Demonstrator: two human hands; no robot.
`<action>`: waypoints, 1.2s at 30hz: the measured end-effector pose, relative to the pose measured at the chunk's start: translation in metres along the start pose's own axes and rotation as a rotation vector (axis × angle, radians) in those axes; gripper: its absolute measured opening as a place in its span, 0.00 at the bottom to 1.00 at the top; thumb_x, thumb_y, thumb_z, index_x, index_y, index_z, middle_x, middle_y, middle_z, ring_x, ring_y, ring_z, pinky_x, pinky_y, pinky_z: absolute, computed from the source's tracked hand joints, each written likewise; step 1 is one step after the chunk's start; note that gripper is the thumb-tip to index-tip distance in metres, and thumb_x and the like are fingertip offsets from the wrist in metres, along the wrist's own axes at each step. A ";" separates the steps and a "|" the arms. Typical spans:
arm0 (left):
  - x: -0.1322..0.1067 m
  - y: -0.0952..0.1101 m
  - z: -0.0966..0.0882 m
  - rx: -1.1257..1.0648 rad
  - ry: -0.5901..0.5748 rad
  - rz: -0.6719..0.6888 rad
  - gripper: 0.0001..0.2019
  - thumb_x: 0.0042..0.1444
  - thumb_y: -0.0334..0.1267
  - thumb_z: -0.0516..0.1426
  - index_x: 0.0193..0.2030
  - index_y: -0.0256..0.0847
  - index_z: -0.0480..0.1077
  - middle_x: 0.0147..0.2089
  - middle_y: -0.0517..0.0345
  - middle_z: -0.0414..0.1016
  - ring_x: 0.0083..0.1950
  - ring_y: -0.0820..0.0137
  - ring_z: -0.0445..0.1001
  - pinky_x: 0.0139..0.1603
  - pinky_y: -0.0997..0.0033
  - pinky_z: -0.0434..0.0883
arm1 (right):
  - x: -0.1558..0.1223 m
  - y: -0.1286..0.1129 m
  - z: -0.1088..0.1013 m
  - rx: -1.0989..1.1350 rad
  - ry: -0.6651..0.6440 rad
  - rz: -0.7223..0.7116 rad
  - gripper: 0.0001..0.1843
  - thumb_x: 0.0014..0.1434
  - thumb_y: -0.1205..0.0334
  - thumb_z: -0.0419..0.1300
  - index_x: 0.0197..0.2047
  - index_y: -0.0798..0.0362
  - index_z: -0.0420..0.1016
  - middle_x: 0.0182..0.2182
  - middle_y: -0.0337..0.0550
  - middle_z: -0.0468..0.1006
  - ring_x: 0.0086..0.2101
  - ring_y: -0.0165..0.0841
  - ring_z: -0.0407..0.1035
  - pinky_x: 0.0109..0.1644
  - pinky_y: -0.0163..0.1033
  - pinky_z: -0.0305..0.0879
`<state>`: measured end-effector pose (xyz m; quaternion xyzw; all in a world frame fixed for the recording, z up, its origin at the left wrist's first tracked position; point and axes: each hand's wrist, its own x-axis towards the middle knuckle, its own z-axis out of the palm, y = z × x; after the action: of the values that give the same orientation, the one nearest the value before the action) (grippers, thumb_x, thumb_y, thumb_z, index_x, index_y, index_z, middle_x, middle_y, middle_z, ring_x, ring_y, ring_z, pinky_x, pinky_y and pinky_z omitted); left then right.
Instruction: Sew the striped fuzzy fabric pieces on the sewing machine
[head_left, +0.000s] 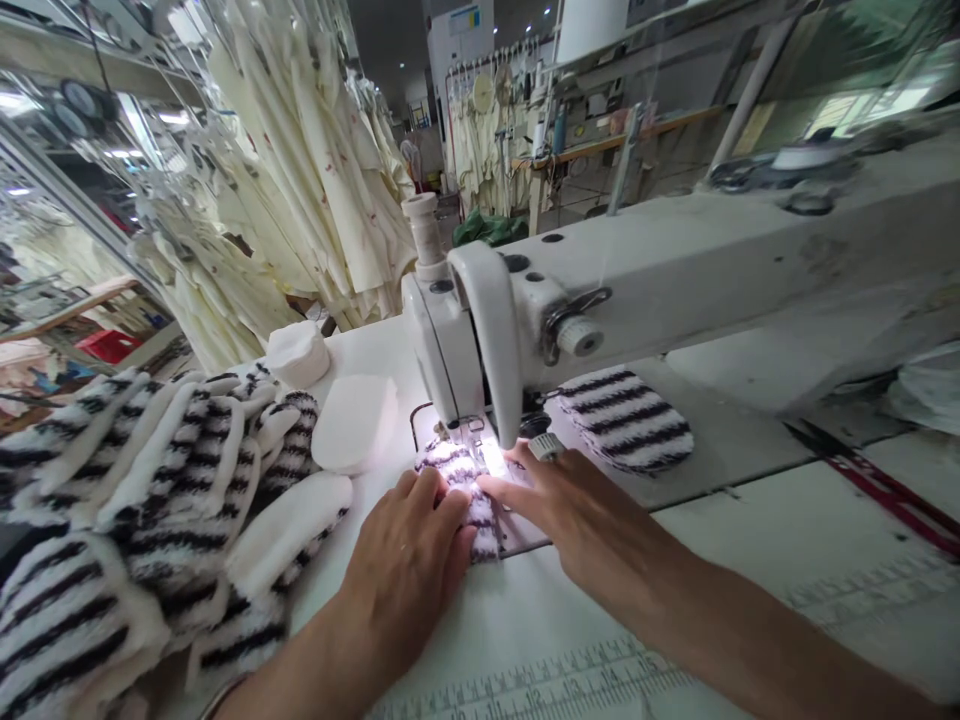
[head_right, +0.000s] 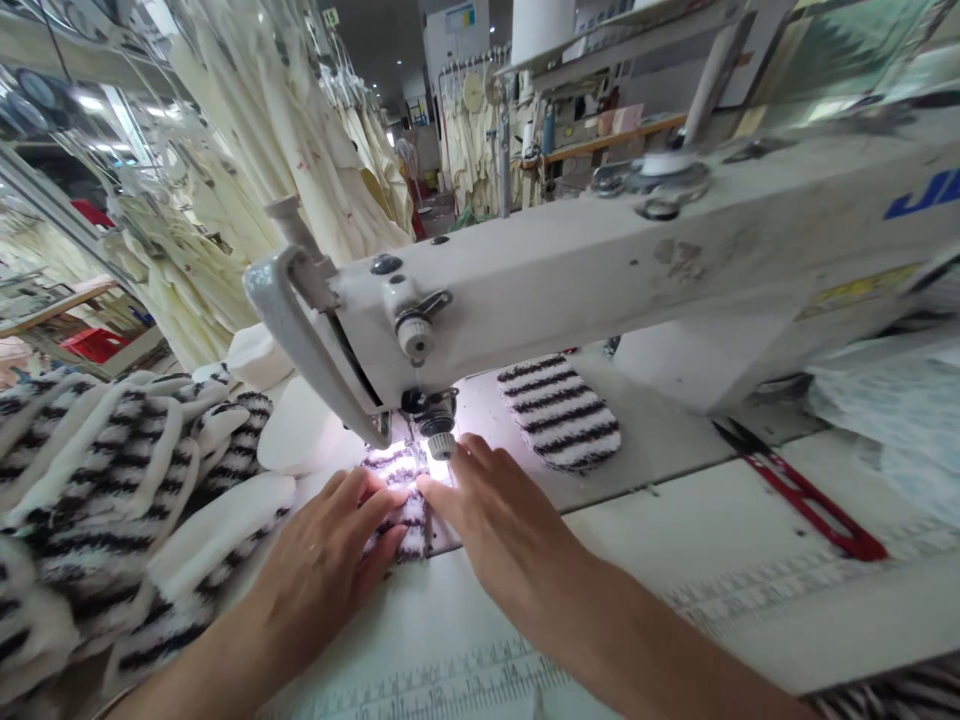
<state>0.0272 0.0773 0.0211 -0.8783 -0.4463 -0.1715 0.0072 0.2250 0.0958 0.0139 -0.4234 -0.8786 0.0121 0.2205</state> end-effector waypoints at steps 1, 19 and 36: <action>0.001 0.001 0.001 0.014 0.011 -0.001 0.07 0.60 0.30 0.51 0.45 0.38 0.66 0.40 0.50 0.68 0.38 0.61 0.67 0.33 0.56 0.72 | 0.001 0.002 -0.003 -0.005 -0.019 -0.002 0.28 0.49 0.82 0.44 0.42 0.47 0.76 0.39 0.48 0.73 0.38 0.38 0.67 0.37 0.40 0.68; -0.008 -0.009 -0.011 -0.211 0.023 0.146 0.04 0.62 0.28 0.53 0.38 0.40 0.67 0.47 0.53 0.73 0.45 0.69 0.74 0.42 0.68 0.74 | -0.058 -0.022 0.019 -0.046 0.231 0.129 0.36 0.46 0.83 0.42 0.55 0.51 0.68 0.51 0.49 0.68 0.50 0.38 0.63 0.46 0.43 0.66; -0.011 0.002 0.002 -0.116 0.113 0.168 0.08 0.64 0.30 0.50 0.46 0.38 0.69 0.46 0.51 0.77 0.47 0.63 0.76 0.46 0.58 0.78 | -0.038 -0.039 0.035 -0.161 0.325 0.126 0.24 0.56 0.78 0.41 0.49 0.54 0.70 0.53 0.50 0.70 0.57 0.42 0.59 0.50 0.48 0.61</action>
<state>0.0234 0.0681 0.0167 -0.9005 -0.3592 -0.2452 -0.0042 0.2026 0.0480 -0.0243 -0.4902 -0.8014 -0.1130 0.3236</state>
